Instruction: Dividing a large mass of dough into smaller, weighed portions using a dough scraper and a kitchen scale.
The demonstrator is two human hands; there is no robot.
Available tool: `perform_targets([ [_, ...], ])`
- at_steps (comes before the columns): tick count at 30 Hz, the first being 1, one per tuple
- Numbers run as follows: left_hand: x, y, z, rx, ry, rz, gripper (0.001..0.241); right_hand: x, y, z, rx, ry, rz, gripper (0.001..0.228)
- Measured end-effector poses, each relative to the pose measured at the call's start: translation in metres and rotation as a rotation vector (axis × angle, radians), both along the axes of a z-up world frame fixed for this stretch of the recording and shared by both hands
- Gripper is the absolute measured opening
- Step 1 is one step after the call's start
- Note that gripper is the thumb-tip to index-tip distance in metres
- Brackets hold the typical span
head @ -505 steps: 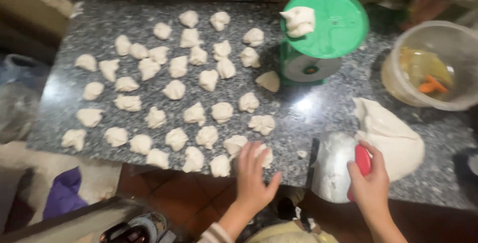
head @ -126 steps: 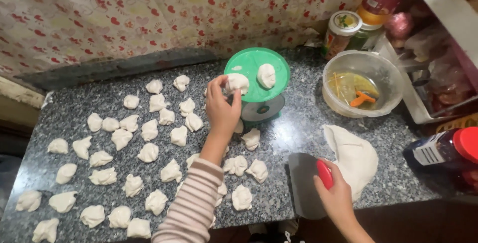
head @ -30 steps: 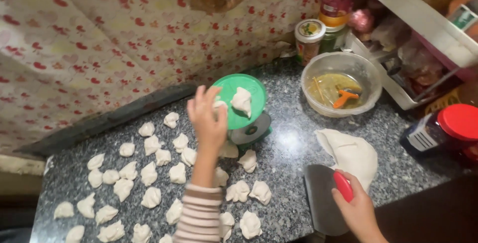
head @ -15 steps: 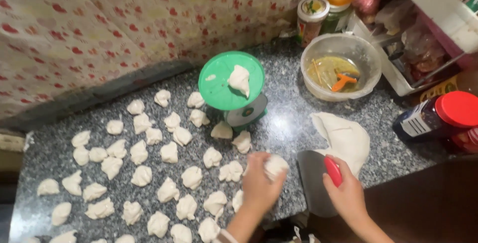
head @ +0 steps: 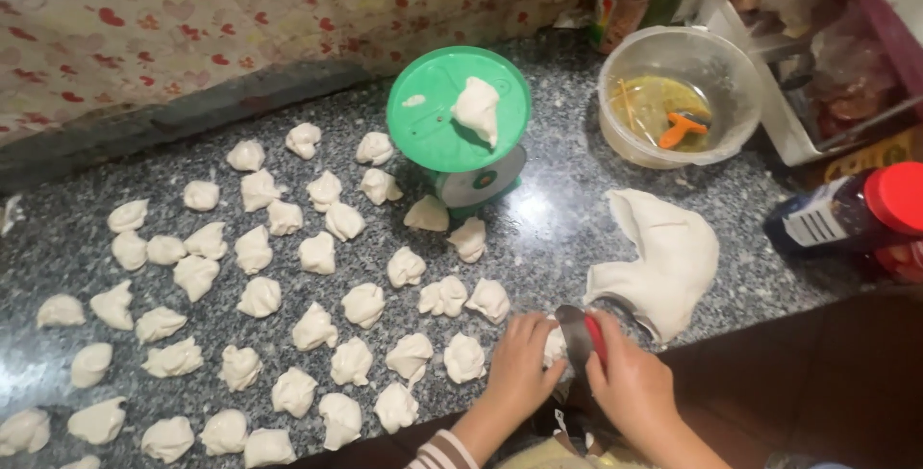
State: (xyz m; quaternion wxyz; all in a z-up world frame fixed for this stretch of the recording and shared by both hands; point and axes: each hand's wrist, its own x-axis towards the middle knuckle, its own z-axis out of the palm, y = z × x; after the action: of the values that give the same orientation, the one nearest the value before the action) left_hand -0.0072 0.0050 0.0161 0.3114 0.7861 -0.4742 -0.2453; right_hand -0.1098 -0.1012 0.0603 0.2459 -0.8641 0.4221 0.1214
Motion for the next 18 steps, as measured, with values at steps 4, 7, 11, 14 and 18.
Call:
perform_targets([
  [4,-0.007,0.014,-0.016,-0.257,-0.032,0.116,0.036,0.019,0.004,-0.033,-0.137,-0.1,0.038,0.053],
  [7,-0.008,0.026,-0.005,-0.412,0.015,0.189,0.034,0.05,-0.003,-0.024,-0.136,-0.05,0.026,0.049],
  [11,0.025,0.044,0.028,-0.559,-0.144,0.382,0.034,0.062,-0.014,-0.027,-0.15,-0.064,0.089,0.052],
  [14,0.069,0.069,0.037,-0.612,-0.342,0.673,0.038,0.062,-0.022,-0.042,-0.062,0.021,0.021,0.053],
  [18,0.13,0.125,0.064,-0.88,-0.331,1.138,0.047,0.051,-0.034,-0.098,-0.138,-0.426,0.007,0.057],
])
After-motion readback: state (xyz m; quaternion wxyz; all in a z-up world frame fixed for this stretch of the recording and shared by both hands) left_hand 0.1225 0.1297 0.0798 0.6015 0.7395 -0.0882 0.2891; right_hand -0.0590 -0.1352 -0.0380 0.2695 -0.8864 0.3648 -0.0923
